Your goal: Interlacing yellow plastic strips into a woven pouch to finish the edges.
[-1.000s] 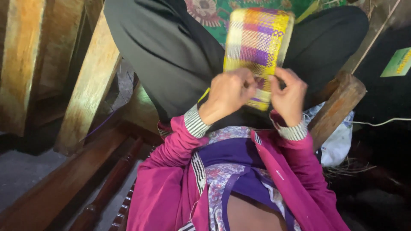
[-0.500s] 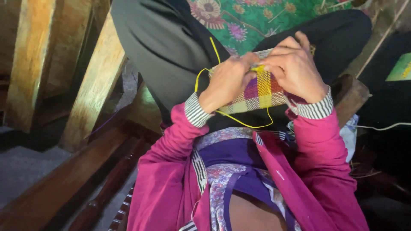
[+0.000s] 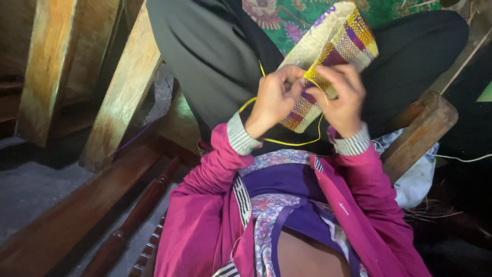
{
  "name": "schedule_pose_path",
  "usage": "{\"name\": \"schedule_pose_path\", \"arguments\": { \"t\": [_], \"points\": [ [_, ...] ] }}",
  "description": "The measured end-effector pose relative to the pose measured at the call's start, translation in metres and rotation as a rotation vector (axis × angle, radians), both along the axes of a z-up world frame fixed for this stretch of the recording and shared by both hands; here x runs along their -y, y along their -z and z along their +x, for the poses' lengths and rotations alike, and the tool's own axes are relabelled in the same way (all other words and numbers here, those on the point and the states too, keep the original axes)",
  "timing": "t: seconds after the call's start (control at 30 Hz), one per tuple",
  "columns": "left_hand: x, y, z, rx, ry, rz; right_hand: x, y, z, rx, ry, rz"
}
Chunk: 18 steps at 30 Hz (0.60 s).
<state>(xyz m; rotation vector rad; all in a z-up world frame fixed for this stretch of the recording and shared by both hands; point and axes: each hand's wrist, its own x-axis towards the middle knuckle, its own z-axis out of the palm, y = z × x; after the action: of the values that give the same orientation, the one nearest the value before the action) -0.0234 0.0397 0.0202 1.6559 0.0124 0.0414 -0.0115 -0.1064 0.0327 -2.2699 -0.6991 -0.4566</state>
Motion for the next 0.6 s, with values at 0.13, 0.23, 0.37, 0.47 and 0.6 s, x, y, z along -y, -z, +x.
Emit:
{"name": "schedule_pose_path", "arguments": {
  "t": [0.13, 0.23, 0.37, 0.47, 0.6],
  "points": [
    [-0.004, 0.016, -0.003, -0.011, -0.022, 0.128, 0.001, 0.019, 0.006, -0.287, -0.166, 0.119],
    [-0.017, 0.019, 0.003, -0.024, 0.024, 0.343, 0.005, 0.029, 0.012, -0.336, -0.273, 0.115],
    [-0.017, 0.001, 0.003, 0.059, -0.014, 0.314, 0.012, 0.031, 0.024, -0.322, -0.279, 0.237],
    [-0.01, 0.011, 0.007, 0.016, -0.009, -0.375, 0.006, 0.011, 0.024, -0.525, -0.214, 0.33],
    [-0.009, -0.005, 0.018, 0.032, 0.205, -1.144, -0.004, -0.002, 0.019, -0.688, -0.203, 0.441]
  ]
}}
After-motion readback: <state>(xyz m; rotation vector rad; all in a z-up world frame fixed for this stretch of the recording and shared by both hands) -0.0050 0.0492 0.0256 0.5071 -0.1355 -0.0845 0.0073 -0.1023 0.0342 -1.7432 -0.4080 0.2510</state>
